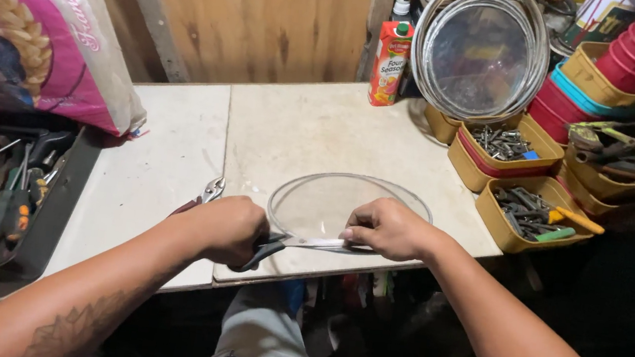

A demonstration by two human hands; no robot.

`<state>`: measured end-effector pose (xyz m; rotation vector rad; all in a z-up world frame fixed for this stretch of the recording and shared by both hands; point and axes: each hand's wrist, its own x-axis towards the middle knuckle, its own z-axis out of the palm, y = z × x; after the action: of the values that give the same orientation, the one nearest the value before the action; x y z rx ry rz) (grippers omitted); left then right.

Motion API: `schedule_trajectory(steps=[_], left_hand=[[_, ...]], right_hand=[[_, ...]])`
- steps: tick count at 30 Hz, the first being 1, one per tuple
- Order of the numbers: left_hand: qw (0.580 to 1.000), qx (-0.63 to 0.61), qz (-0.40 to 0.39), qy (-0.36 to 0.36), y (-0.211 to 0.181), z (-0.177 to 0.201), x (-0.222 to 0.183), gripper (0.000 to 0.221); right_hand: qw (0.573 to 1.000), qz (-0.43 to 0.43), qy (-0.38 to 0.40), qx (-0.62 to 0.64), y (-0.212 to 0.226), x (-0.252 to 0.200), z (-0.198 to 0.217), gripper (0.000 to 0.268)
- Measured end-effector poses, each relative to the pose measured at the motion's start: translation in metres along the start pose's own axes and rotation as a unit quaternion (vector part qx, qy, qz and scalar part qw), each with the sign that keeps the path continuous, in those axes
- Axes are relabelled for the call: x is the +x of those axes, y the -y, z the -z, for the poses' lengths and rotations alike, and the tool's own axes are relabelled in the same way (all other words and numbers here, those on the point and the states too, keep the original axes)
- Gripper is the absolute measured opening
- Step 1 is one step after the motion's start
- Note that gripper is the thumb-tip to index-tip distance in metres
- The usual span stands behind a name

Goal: Trimming excess plastic from a drum head and inspecting hoops on a workbench

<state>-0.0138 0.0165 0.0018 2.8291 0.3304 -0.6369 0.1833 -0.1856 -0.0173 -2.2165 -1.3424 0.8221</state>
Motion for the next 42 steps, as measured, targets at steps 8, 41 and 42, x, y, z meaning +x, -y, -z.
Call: schedule_trajectory(steps=[8, 41, 42], left_hand=[[1.000, -0.014, -0.018, -0.005, -0.003, -0.003, 0.016, 0.028], [0.999, -0.026, -0.026, -0.035, -0.018, -0.008, 0.012, 0.023], [0.999, -0.025, -0.027, -0.034, -0.016, -0.010, 0.014, 0.023]], right_hand=[[1.000, 0.005, -0.004, 0.009, -0.004, 0.006, -0.002, 0.018], [0.947, -0.013, -0.049, 0.317, -0.004, 0.019, -0.015, 0.024], [0.947, -0.013, -0.050, 0.317, -0.006, 0.020, -0.017, 0.024]])
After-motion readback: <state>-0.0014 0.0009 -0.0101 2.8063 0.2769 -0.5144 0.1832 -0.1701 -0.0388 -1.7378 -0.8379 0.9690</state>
